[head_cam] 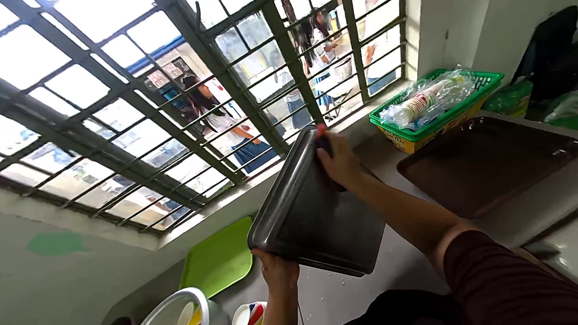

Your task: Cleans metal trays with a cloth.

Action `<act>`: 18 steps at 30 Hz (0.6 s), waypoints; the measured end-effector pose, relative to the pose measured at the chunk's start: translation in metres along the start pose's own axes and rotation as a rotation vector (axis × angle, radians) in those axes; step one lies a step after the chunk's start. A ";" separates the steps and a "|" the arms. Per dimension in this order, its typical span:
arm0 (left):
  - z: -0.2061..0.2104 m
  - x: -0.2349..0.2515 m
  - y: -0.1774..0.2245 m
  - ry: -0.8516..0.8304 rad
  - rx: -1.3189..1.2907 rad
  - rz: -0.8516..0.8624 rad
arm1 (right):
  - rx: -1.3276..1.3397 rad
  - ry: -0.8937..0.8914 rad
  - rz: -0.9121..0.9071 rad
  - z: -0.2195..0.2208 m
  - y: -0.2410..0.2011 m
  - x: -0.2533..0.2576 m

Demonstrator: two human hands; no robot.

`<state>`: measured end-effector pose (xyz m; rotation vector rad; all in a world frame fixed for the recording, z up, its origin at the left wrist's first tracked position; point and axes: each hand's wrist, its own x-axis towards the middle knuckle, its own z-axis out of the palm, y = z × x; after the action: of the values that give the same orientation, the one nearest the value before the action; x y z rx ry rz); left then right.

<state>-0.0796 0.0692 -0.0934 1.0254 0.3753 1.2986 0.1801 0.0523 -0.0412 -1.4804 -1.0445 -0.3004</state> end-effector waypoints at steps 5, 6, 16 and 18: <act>0.029 -0.001 -0.003 -0.003 0.091 -0.009 | -0.062 -0.202 -0.555 0.024 -0.050 -0.079; 0.033 0.000 -0.001 -0.002 0.118 0.011 | -0.037 -0.259 -0.618 0.020 -0.052 -0.110; 0.074 -0.001 -0.029 -0.429 -0.220 0.027 | 0.110 0.368 0.860 -0.132 0.110 -0.159; 0.088 0.005 -0.050 -0.547 -0.294 -0.066 | -0.083 0.402 0.953 -0.191 0.117 -0.142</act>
<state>0.0175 0.0413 -0.0840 1.0559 -0.1923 0.9303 0.2598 -0.1617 -0.1764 -1.7308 0.0472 0.0515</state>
